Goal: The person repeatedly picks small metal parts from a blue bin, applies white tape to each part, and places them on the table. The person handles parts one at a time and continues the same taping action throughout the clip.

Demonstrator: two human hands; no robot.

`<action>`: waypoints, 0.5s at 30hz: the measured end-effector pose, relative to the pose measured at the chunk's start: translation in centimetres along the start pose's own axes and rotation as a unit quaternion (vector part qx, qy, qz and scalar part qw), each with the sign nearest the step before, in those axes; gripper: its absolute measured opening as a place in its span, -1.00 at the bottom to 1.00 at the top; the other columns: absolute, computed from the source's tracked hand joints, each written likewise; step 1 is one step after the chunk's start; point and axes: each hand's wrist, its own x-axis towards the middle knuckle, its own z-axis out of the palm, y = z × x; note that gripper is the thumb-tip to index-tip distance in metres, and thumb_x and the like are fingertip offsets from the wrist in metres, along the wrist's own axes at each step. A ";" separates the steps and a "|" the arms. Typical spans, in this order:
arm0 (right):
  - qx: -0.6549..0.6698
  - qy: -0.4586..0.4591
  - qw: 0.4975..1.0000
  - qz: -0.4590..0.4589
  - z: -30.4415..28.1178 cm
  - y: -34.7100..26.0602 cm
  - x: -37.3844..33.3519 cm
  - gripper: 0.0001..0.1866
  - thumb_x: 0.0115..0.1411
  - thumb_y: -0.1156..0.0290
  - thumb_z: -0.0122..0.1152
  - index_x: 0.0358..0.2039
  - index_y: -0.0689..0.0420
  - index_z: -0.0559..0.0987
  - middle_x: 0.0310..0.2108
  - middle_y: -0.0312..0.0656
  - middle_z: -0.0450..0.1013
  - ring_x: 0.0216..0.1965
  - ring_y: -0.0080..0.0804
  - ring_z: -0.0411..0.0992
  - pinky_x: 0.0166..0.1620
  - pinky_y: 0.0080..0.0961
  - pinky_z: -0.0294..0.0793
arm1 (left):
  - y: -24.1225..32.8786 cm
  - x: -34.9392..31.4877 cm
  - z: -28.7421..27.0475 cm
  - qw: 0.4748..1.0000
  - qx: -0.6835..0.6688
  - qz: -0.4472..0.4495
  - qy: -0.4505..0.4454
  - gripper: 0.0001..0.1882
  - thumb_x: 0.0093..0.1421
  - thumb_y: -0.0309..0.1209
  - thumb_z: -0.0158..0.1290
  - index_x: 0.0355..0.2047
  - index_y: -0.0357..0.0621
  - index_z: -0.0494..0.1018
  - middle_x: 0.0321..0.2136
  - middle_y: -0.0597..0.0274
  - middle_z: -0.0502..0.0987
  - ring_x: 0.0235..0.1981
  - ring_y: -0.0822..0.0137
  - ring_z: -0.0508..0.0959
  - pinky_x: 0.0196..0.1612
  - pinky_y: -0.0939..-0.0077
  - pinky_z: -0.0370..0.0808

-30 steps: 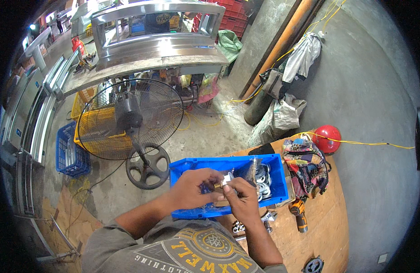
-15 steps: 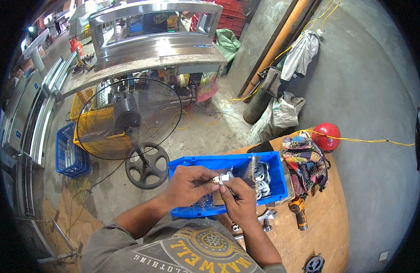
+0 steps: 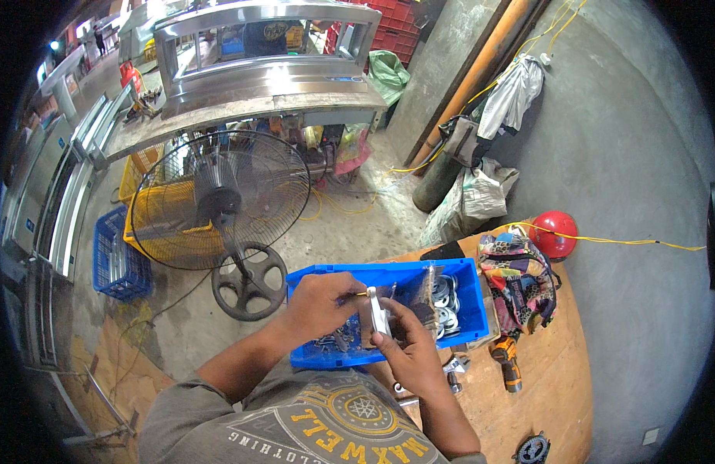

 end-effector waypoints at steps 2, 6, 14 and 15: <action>0.099 -0.025 0.994 0.027 -0.4 -0.1 -0.1 -0.42 0.25 0.48 0.26 0.26 0.21 0.30 -0.04 -0.13 0.46 -0.07 -0.42 0.45 -0.01 -0.46 0.49 | 0.0 -0.1 0.5 0.998 0.026 0.056 0.016 -0.79 0.03 -0.47 0.26 -0.28 -0.16 0.58 -0.42 0.10 0.62 -0.39 0.10 0.65 -0.30 0.32 0.58; 0.206 -0.064 0.974 0.074 -1.2 -0.5 0.0 -0.37 0.23 0.50 0.29 0.27 0.22 0.28 -0.01 -0.10 0.45 -0.01 -0.41 0.45 0.03 -0.41 0.49 | 0.0 -0.2 0.9 0.994 0.024 0.096 0.040 -0.79 0.02 -0.48 0.25 -0.28 -0.12 0.59 -0.41 0.12 0.62 -0.38 0.10 0.65 -0.32 0.29 0.58; 0.252 -0.007 0.964 0.083 -1.2 -1.0 -0.1 -0.32 0.13 0.48 0.39 0.24 0.21 0.32 -0.13 -0.11 0.52 -0.11 -0.34 0.53 -0.04 -0.38 0.56 | 0.3 -0.4 1.0 0.993 0.057 0.104 0.002 -0.80 0.00 -0.49 0.24 -0.31 -0.12 0.59 -0.42 0.13 0.60 -0.40 0.08 0.63 -0.37 0.26 0.56; 0.269 -0.009 0.960 0.075 -1.4 -1.1 -0.1 -0.31 0.11 0.46 0.41 0.24 0.20 0.32 -0.15 -0.10 0.53 -0.14 -0.32 0.54 -0.08 -0.36 0.58 | 0.4 -0.5 1.0 0.993 0.058 0.103 -0.009 -0.81 0.00 -0.49 0.24 -0.31 -0.12 0.59 -0.42 0.13 0.59 -0.41 0.08 0.62 -0.37 0.25 0.56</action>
